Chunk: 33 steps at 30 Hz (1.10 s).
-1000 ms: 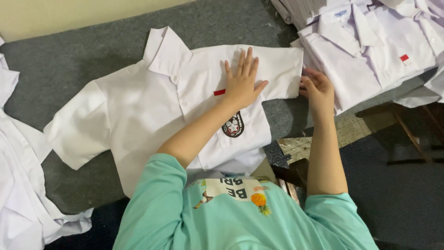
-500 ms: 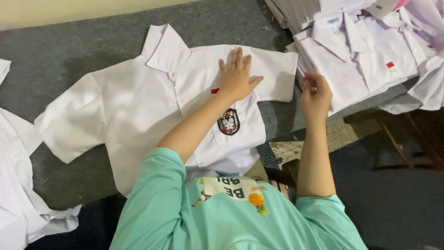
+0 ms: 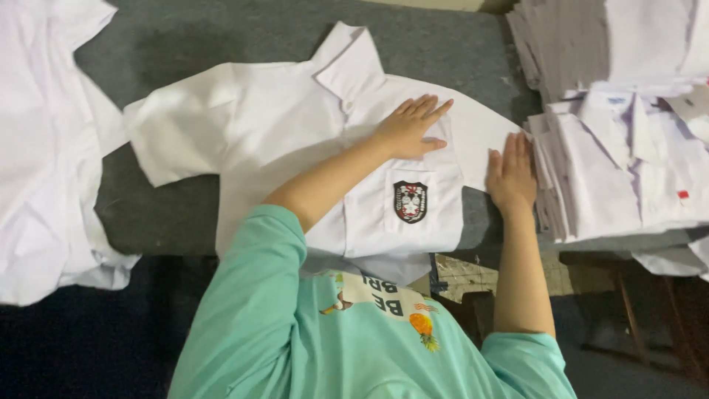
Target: Folding a white short-sleeved school shirt on a flat work surface in a factory setting.
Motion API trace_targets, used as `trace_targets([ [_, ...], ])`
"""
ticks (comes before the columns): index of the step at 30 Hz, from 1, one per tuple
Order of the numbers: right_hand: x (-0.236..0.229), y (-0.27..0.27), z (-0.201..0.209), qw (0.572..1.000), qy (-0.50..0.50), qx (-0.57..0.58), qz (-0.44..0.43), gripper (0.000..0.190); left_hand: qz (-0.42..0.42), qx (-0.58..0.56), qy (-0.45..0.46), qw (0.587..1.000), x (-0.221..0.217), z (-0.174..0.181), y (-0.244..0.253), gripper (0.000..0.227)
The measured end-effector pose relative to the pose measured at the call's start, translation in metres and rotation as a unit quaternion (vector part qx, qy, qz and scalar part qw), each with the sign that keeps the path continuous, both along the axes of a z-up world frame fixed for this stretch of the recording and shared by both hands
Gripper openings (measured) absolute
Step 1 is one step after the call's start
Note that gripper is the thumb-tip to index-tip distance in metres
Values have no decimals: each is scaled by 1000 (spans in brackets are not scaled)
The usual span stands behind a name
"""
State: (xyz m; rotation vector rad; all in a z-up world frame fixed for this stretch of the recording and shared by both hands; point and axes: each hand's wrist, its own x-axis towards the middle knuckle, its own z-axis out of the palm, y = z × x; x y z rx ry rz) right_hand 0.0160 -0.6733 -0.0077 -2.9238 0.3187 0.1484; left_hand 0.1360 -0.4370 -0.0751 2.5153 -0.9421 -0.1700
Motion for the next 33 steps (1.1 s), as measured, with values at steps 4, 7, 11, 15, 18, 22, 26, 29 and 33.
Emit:
trace_targets([
  [4, 18, -23, -28, 1000, 20, -4, 13, 69, 9, -151, 29, 988, -41, 34, 115, 69],
  [7, 33, -20, -31, 1000, 7, -15, -8, 70, 144, -195, -15, 970, -86, 55, 222, 60],
  [11, 28, 57, 15, 993, -86, 84, 19, 56, 368, -162, -194, 895, -135, 31, 364, 60],
  [15, 42, 156, 23, 925, -182, 175, 285, 40, 560, -154, 68, 811, -177, 66, 429, 86],
  [18, 42, 252, 34, 882, -111, 219, 402, 46, 569, -227, 103, 784, -157, 35, 459, 76],
  [22, 45, 353, 23, 860, -58, 242, 446, 49, 575, -421, 216, 667, -142, 71, 439, 67],
  [26, 53, 416, 21, 858, 6, 284, 429, 61, 457, -557, 259, 643, -128, 79, 440, 73],
  [29, 61, 439, 18, 886, 25, 234, 399, 70, 408, -522, 238, 710, -121, 65, 440, 64],
  [33, 80, 437, -32, 915, -62, 41, 398, 67, 431, -449, 180, 762, -113, 28, 452, 68],
])
